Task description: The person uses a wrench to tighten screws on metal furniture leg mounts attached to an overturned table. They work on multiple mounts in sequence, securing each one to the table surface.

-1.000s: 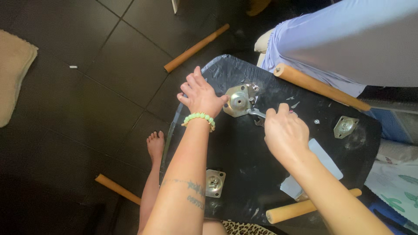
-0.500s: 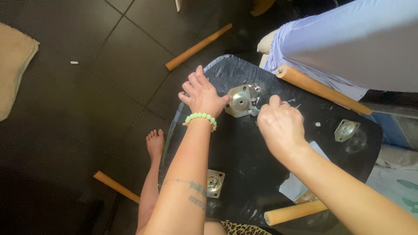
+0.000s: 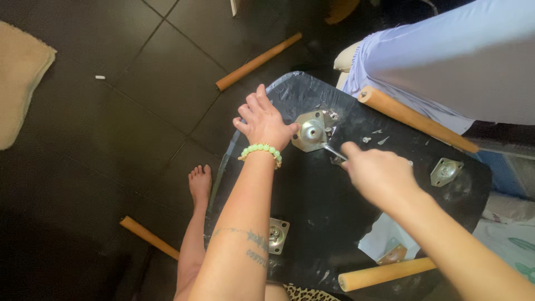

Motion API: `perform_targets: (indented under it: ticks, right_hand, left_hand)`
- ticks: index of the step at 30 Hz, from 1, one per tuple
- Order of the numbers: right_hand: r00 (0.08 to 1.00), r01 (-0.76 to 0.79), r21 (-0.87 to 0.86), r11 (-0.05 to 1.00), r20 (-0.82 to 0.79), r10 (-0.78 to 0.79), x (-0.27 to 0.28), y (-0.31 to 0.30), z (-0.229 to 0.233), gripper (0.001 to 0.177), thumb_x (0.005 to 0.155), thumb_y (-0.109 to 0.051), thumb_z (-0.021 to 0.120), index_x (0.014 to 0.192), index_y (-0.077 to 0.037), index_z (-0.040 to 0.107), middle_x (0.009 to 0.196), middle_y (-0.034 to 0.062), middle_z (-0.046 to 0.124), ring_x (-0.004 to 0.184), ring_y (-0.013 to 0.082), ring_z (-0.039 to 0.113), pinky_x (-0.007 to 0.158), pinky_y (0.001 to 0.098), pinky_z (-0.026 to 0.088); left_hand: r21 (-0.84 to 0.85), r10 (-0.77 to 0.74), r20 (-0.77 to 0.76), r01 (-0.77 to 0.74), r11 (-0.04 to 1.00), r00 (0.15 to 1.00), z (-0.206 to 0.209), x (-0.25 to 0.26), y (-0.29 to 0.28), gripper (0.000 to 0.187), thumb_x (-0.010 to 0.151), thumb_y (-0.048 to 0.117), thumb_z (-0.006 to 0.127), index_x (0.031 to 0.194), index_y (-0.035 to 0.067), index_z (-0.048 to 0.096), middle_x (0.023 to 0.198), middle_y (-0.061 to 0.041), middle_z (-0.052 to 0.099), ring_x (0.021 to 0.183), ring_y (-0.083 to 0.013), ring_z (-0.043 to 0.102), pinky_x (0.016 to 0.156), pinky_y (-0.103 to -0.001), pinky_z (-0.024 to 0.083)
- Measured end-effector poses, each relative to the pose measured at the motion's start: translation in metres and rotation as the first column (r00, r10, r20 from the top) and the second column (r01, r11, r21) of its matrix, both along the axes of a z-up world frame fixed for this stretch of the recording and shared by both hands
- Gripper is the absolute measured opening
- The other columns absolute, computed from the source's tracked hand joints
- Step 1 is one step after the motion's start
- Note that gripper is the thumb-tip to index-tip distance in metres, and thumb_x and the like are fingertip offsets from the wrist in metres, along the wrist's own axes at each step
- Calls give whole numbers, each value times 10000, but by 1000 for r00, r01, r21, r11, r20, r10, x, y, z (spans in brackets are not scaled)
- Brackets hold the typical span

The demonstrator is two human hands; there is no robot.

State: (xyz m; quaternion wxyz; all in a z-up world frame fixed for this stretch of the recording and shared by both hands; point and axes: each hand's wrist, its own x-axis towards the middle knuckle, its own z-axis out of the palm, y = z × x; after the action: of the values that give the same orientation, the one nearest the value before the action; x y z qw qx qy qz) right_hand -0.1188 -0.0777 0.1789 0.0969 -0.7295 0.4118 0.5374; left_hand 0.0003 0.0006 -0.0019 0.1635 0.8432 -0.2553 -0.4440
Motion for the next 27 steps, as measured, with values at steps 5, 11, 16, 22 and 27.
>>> perform_targets:
  ticks: [5,11,16,22,27]
  right_hand:
    - [978,197,-76,977,85,-191,-10,-16,14,304,989,-371,548,1069,-128,712,968,188,737,995,405,693,888,508,529]
    - [966,182,-114,977,206,-156,-18,-22,2,212,914,-275,625,946,-112,758,975,154,739,984,378,693,888,489,526]
    - [905,-215,-246,945,314,288,-8,-5,1,93,847,-172,648,848,-111,717,916,106,712,785,343,727,682,447,580]
    - [723,-554,-178,813,380,576,10,-6,3,19,774,-123,652,761,-127,666,751,63,655,711,254,733,554,385,576]
    - [608,-682,-213,700,367,704,15,-4,-1,52,787,-129,659,737,-114,663,735,69,634,722,256,713,575,376,573]
  left_hand:
    - [-6,-6,-2,6,1000,1000,-1,-2,1,1295,567,467,953,1533,66,190,1422,-123,346,1307,-366,343,1068,-642,242]
    - [4,-11,-12,11,1000,1000,1,1,0,1287,564,460,950,1528,61,197,1426,-121,343,1307,-364,343,1064,-642,247]
    - [-2,-16,-1,16,1000,1000,1,2,-2,1280,565,463,949,1520,55,202,1426,-126,337,1308,-370,337,1065,-650,239]
    - [4,-5,-25,5,1000,1000,4,1,1,1285,572,458,948,1529,58,190,1423,-122,338,1308,-367,337,1077,-637,228]
    - [4,3,-36,-3,1000,999,6,4,0,1285,570,461,951,1530,66,195,1424,-118,337,1315,-363,335,1079,-627,230]
